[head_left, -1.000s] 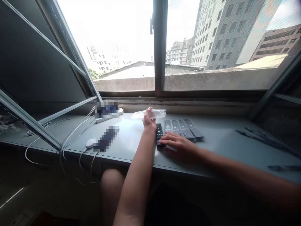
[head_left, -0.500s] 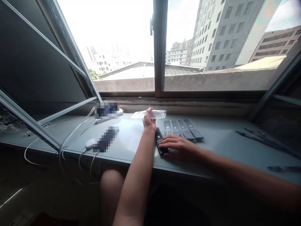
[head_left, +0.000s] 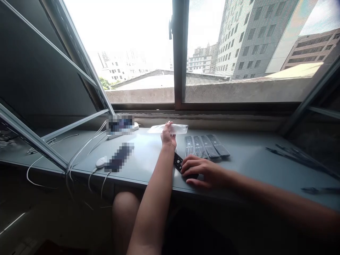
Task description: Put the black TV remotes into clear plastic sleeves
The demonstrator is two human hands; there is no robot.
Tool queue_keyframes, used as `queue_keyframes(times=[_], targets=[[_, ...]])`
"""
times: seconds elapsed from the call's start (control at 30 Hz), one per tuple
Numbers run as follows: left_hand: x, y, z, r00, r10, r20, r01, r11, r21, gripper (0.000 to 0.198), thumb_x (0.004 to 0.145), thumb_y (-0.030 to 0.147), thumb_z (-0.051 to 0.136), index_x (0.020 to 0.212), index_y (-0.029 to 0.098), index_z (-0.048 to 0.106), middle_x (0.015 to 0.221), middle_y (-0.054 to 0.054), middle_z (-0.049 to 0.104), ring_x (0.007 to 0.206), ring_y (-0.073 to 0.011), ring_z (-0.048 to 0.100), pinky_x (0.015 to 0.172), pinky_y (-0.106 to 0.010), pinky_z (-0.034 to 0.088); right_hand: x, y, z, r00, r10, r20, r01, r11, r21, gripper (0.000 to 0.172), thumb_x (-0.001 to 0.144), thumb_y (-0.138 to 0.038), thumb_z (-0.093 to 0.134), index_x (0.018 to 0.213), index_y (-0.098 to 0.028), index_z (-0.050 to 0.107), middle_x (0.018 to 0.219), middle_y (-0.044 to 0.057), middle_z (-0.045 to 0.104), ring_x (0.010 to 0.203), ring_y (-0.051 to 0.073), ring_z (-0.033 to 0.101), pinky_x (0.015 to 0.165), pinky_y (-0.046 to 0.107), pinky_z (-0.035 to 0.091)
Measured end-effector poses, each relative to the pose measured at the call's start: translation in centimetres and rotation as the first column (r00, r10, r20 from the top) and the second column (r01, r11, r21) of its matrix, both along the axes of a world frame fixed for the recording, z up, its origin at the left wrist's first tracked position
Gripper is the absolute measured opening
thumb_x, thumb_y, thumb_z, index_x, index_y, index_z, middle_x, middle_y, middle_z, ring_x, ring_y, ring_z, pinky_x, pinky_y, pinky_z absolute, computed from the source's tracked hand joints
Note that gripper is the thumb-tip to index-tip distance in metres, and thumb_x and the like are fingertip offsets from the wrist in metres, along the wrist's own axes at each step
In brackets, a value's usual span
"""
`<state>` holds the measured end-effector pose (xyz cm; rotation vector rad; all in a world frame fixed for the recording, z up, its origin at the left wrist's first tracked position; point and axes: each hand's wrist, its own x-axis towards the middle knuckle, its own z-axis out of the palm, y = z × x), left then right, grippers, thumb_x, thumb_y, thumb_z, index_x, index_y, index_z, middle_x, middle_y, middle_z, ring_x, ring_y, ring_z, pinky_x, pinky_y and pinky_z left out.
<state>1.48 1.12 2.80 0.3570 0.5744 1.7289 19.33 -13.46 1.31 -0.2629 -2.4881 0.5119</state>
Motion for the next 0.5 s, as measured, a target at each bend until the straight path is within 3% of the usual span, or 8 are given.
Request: queue_keyframes(times=[0.1, 0.23, 0.4, 0.5], targets=[[0.0, 0.0, -0.1, 1.0, -0.006, -0.005, 0.006, 1.0, 0.012, 0.011, 0.087, 0.018, 0.082, 0.098, 0.018, 0.082, 0.114, -0.005, 0.079, 0.094, -0.0137, 0.072, 0.079, -0.023, 0.056, -0.1, 0.2, -0.6, 0.999, -0.027, -0.04, 0.029, 0.998, 0.055, 0.005, 0.101, -0.022, 0.078, 0.102, -0.025, 0.083, 0.11, 0.008, 0.081, 0.118, 0.027, 0.071, 0.098, 0.04, 0.064], [0.0, 0.0, -0.2, 1.0, 0.001, -0.021, -0.001, 1.0, 0.015, 0.012, 0.086, 0.019, 0.083, 0.098, 0.018, 0.081, 0.114, -0.006, 0.08, 0.095, -0.0143, 0.072, 0.079, -0.023, 0.056, -0.2, 0.7, -1.3, 0.993, -0.077, -0.088, 0.093, 0.977, 0.193, 0.012, 0.098, -0.022, 0.083, 0.087, -0.024, 0.078, 0.102, 0.008, 0.079, 0.111, 0.028, 0.071, 0.091, 0.04, 0.065], [0.1, -0.1, 0.0, 0.999, 0.024, -0.023, -0.024, 1.0, 0.001, 0.014, 0.085, 0.02, 0.083, 0.098, 0.018, 0.08, 0.111, -0.005, 0.08, 0.096, -0.0146, 0.072, 0.08, -0.023, 0.055, 0.0, 1.1, -1.4, 0.974, -0.142, -0.174, 0.18, 0.956, 0.232, 0.013, 0.1, -0.021, 0.082, 0.088, -0.023, 0.076, 0.112, 0.011, 0.078, 0.118, 0.03, 0.07, 0.093, 0.043, 0.066], [0.1, -0.1, 0.0, 1.0, 0.026, -0.015, -0.026, 1.0, -0.001, 0.015, 0.084, 0.019, 0.084, 0.099, 0.019, 0.08, 0.109, -0.005, 0.08, 0.095, -0.0142, 0.072, 0.081, -0.023, 0.055, 0.2, 1.2, -1.6, 0.97, -0.177, -0.167, 0.212, 0.95, 0.228, 0.004, 0.102, -0.02, 0.078, 0.105, -0.023, 0.079, 0.125, 0.013, 0.077, 0.122, 0.031, 0.07, 0.097, 0.045, 0.066]])
